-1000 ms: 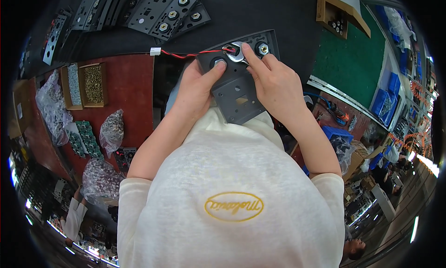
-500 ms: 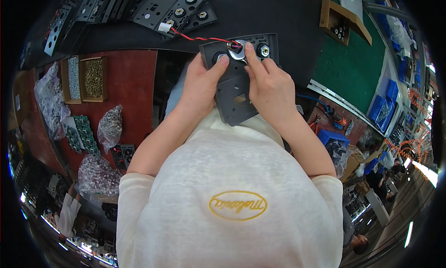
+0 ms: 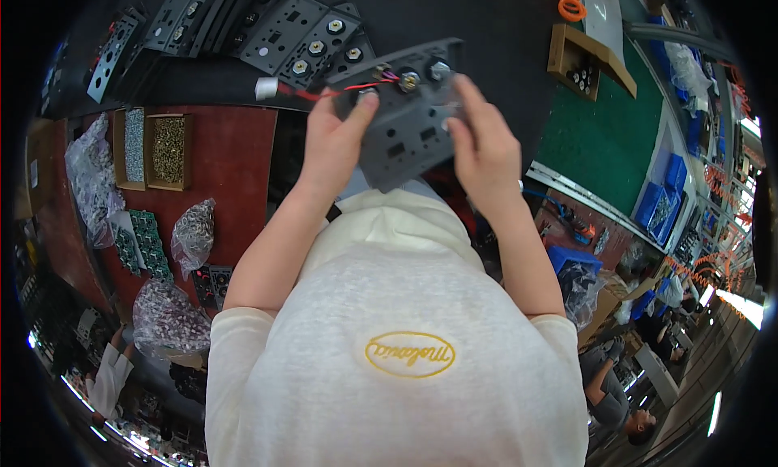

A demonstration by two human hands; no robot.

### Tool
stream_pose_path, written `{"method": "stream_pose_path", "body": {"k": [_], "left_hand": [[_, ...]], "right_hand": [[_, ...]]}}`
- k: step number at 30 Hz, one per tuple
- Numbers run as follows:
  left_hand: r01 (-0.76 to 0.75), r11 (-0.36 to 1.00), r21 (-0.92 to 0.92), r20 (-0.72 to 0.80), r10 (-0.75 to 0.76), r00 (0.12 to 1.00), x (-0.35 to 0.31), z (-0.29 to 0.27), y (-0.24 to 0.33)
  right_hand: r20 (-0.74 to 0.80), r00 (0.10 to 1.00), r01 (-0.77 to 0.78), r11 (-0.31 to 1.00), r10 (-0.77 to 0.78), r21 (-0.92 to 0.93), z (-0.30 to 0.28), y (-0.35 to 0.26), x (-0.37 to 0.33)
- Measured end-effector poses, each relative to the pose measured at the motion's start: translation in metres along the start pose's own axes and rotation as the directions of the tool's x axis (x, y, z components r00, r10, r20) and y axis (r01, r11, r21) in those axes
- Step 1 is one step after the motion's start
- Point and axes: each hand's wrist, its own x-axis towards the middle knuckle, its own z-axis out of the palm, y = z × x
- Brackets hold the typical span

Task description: Assembling and wiring electronic control panels at a factory workbench.

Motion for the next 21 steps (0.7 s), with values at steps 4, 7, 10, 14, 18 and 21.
{"method": "stream_pose_path", "body": {"k": [4,7,10,14,18,21], "left_hand": [[-0.445,0.778,0.443,0.160,0.420,0.893,0.000,-0.006,0.016],[-0.674,0.439,0.594,0.431,0.535,0.727,-0.010,-0.015,0.024],[-0.852,-0.013,0.523,0.700,0.577,0.421,-0.022,-0.019,0.024],[-0.868,-0.260,0.424,0.803,0.551,0.227,-0.029,-0.015,0.026],[-0.870,-0.346,0.352,0.852,0.503,0.145,-0.038,-0.019,0.022],[-0.860,-0.396,0.322,0.875,0.470,0.112,-0.036,-0.023,0.024]], "right_hand": [[-0.139,0.960,-0.252,0.967,0.244,-0.043,0.004,0.094,-0.016],[-0.112,0.943,-0.332,0.918,0.314,-0.219,0.026,0.157,-0.020],[-0.109,0.919,-0.394,0.860,0.380,-0.324,0.041,0.195,-0.014],[-0.157,0.980,-0.198,0.673,0.122,-0.712,0.040,0.205,0.002],[0.238,0.879,-0.476,0.776,0.413,0.412,0.013,0.121,0.037],[0.716,0.698,-0.716,0.001,-0.016,0.698,-0.015,0.058,0.037]]}}
